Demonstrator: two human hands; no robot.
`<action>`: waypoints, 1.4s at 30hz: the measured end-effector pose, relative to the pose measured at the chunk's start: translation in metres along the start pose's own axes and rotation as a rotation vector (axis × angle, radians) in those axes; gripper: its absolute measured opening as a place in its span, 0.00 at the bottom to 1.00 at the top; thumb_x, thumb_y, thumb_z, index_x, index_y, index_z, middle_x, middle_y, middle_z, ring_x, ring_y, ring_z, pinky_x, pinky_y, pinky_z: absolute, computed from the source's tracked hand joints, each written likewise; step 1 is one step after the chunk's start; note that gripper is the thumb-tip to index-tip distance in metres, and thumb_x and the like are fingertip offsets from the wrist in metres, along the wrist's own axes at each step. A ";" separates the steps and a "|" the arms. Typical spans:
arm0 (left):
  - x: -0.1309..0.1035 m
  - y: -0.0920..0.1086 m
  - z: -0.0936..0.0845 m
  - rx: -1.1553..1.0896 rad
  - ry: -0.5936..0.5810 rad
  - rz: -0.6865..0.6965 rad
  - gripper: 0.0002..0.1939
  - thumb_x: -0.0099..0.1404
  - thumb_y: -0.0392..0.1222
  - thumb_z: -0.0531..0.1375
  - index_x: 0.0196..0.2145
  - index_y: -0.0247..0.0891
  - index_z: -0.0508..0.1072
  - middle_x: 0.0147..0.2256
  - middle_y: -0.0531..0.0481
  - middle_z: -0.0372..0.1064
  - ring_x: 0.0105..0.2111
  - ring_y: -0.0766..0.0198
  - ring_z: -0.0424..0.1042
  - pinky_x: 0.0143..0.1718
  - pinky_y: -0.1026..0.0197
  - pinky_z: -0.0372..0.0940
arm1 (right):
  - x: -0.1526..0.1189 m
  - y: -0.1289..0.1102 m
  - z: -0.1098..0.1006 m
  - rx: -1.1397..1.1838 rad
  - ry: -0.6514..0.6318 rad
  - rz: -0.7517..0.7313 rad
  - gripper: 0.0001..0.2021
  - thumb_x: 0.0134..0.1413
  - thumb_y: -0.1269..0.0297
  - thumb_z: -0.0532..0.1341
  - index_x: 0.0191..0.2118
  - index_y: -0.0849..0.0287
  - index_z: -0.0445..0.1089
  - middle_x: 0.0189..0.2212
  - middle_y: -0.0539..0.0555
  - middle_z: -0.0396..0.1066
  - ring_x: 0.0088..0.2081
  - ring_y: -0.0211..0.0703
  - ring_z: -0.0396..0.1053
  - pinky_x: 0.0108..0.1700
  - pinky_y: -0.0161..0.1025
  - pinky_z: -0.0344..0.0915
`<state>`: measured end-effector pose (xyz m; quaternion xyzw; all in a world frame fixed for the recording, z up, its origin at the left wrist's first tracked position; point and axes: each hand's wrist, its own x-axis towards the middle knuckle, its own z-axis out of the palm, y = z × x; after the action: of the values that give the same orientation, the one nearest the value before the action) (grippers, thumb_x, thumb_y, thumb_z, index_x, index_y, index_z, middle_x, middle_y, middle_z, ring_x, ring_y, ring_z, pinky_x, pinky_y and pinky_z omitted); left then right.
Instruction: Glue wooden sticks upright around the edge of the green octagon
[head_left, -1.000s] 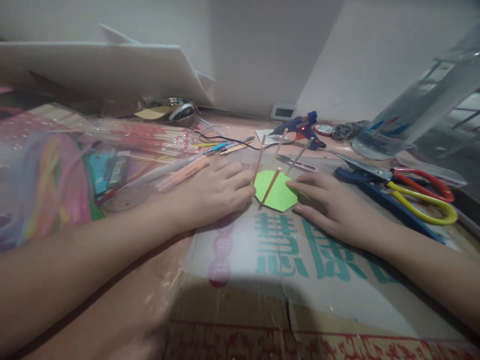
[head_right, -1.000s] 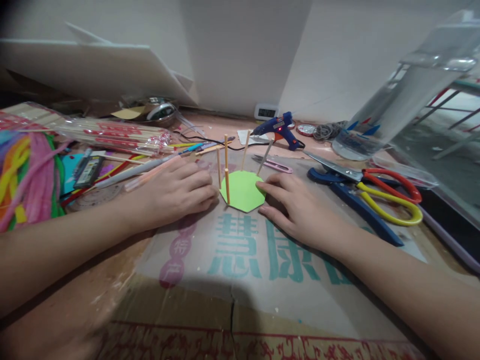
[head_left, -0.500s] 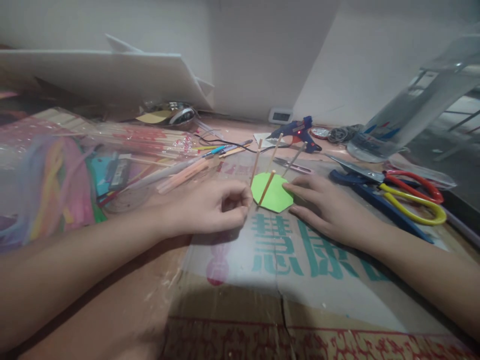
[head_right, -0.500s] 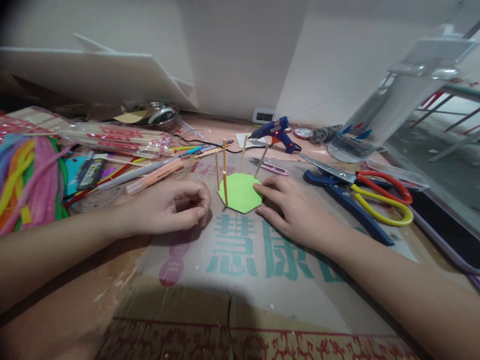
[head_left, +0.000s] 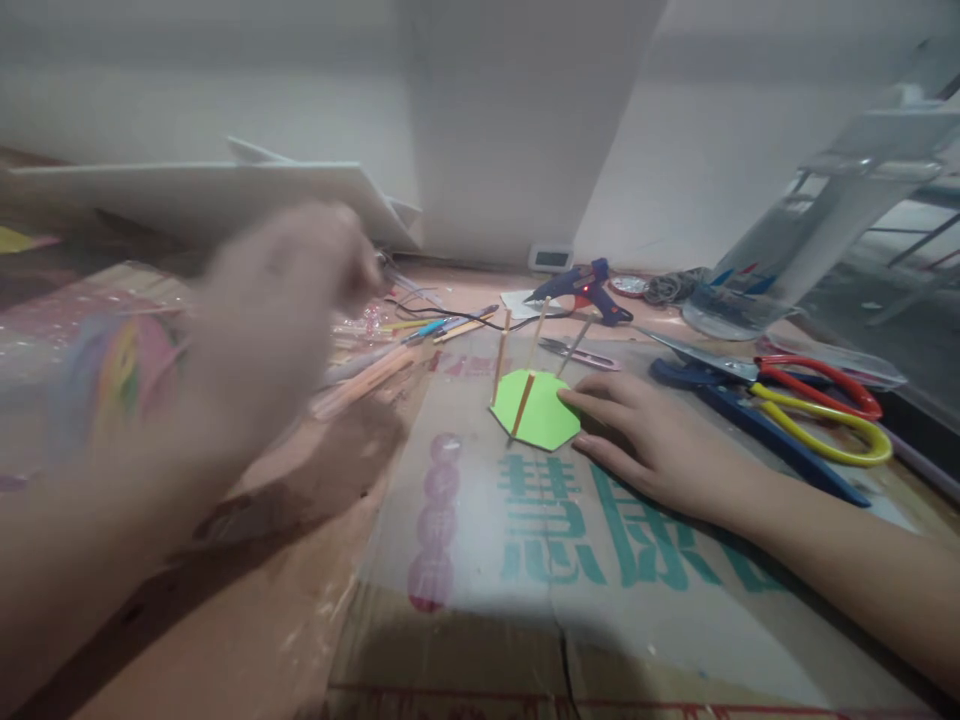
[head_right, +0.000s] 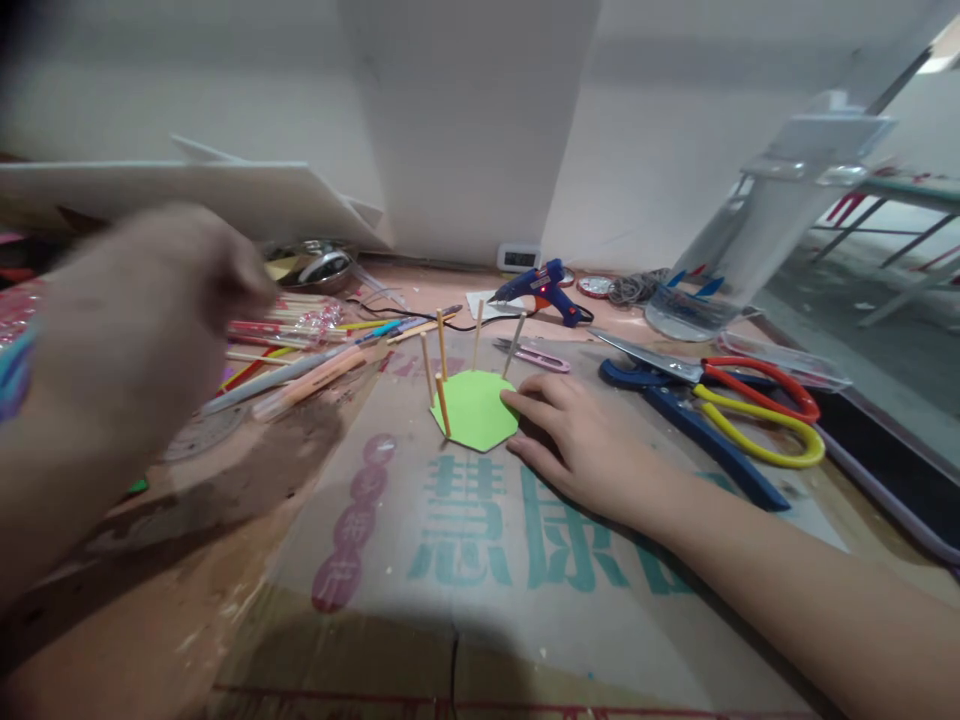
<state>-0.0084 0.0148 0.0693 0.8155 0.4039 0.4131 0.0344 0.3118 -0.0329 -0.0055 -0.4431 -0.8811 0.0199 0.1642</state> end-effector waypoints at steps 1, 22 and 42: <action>-0.005 0.001 0.007 -0.014 0.019 -0.002 0.14 0.75 0.37 0.48 0.33 0.40 0.70 0.34 0.51 0.69 0.39 0.61 0.71 0.43 0.55 0.68 | 0.000 0.000 0.001 -0.004 0.003 0.002 0.21 0.70 0.56 0.54 0.62 0.59 0.69 0.55 0.65 0.69 0.55 0.58 0.68 0.57 0.59 0.70; -0.048 0.011 0.075 -0.164 -0.193 0.098 0.10 0.67 0.34 0.56 0.41 0.39 0.77 0.36 0.51 0.78 0.37 0.62 0.74 0.42 0.57 0.67 | 0.000 0.000 0.002 -0.027 0.003 -0.015 0.21 0.70 0.59 0.53 0.61 0.61 0.68 0.54 0.66 0.69 0.55 0.58 0.68 0.57 0.57 0.69; -0.044 0.004 0.088 -0.167 -0.288 0.161 0.04 0.69 0.40 0.64 0.38 0.38 0.79 0.34 0.51 0.77 0.37 0.60 0.71 0.40 0.59 0.60 | -0.001 0.004 0.004 -0.042 0.004 -0.041 0.21 0.71 0.60 0.52 0.63 0.62 0.68 0.54 0.65 0.68 0.55 0.56 0.67 0.57 0.57 0.68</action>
<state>0.0416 0.0065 -0.0155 0.8903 0.2925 0.3254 0.1262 0.3139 -0.0308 -0.0099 -0.4286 -0.8898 -0.0031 0.1569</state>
